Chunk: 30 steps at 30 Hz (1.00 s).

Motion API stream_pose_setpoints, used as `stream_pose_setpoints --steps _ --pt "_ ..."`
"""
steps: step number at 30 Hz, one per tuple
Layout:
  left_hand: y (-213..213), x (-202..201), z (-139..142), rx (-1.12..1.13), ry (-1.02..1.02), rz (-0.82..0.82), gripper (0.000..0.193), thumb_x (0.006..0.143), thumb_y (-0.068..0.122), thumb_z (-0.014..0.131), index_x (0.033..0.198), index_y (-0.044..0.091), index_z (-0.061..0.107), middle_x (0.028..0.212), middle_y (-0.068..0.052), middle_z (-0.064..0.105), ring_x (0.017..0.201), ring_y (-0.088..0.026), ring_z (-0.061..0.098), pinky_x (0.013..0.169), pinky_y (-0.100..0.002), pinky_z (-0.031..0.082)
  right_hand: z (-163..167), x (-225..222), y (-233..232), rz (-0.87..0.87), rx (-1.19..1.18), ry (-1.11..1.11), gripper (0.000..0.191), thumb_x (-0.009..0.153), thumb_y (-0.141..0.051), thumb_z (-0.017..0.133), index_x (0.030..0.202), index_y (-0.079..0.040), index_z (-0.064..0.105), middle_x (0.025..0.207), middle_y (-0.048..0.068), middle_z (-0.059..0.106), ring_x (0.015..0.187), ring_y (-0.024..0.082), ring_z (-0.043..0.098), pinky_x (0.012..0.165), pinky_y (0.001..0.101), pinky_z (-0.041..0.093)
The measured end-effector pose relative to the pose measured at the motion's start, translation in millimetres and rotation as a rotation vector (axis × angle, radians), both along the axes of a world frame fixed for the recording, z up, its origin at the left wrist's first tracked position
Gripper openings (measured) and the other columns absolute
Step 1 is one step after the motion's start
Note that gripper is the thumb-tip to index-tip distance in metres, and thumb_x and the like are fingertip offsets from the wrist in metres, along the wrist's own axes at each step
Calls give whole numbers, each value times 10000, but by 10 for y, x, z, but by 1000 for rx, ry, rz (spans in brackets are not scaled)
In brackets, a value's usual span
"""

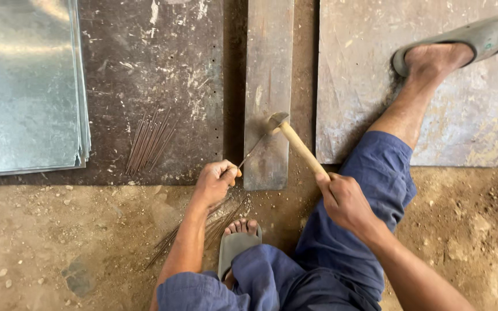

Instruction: The person sits on the ground and hammers the tips of thin metal nails against a flat metal plate to point them, holding each nail in one hand and striking it with a hammer in the other, then sets finished nails aside and picks up the next one.

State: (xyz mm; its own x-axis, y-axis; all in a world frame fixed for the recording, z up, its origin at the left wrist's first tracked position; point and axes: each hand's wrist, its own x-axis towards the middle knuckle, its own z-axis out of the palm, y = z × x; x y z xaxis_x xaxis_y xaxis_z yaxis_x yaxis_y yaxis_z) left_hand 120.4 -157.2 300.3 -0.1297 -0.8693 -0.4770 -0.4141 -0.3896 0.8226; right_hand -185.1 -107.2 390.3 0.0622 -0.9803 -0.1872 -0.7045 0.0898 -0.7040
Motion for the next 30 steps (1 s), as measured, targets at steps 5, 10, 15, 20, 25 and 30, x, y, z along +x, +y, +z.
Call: stream_pose_setpoints --steps 5,10,15,20,25,30 --pt "35 -2 -109 -63 136 95 171 972 146 619 895 46 734 659 -5 637 600 -76 542 546 -273 437 -1 -13 -29 70 -184 -45 342 1042 -177 484 862 76 625 670 238 547 516 352 529 506 435 424" --pt "8 34 -244 -138 160 56 184 972 158 612 890 43 730 670 3 651 590 -71 564 541 -271 454 7 9 42 -21 38 2 387 1054 -210 525 811 70 634 612 242 533 519 398 536 540 455 434" --pt "0 45 -303 -87 169 114 185 997 146 601 908 47 729 651 -30 632 584 -87 550 536 -286 445 -158 36 36 74 -158 -15 347 1009 -176 520 810 87 629 712 256 598 558 408 584 529 468 444" --pt "3 415 -301 -166 178 412 173 993 141 577 938 33 701 823 -51 711 646 -99 599 573 -285 525 -473 -145 57 16 -11 101 531 1036 -214 563 611 104 552 716 270 607 515 442 568 543 506 437" --pt "-66 1492 -253 -636 -819 473 56 981 113 620 955 78 656 909 -97 716 840 -269 703 751 -419 558 -787 -63 415 43 -151 28 531 1040 -196 568 593 86 522 750 286 617 532 426 555 532 482 425" --pt "132 1729 -255 -464 -932 489 220 1003 228 659 1172 87 671 1079 -149 622 877 -287 642 694 -425 557 -830 115 564 -97 -38 -37 531 1052 -173 563 603 102 501 748 274 636 427 350 493 480 450 383"
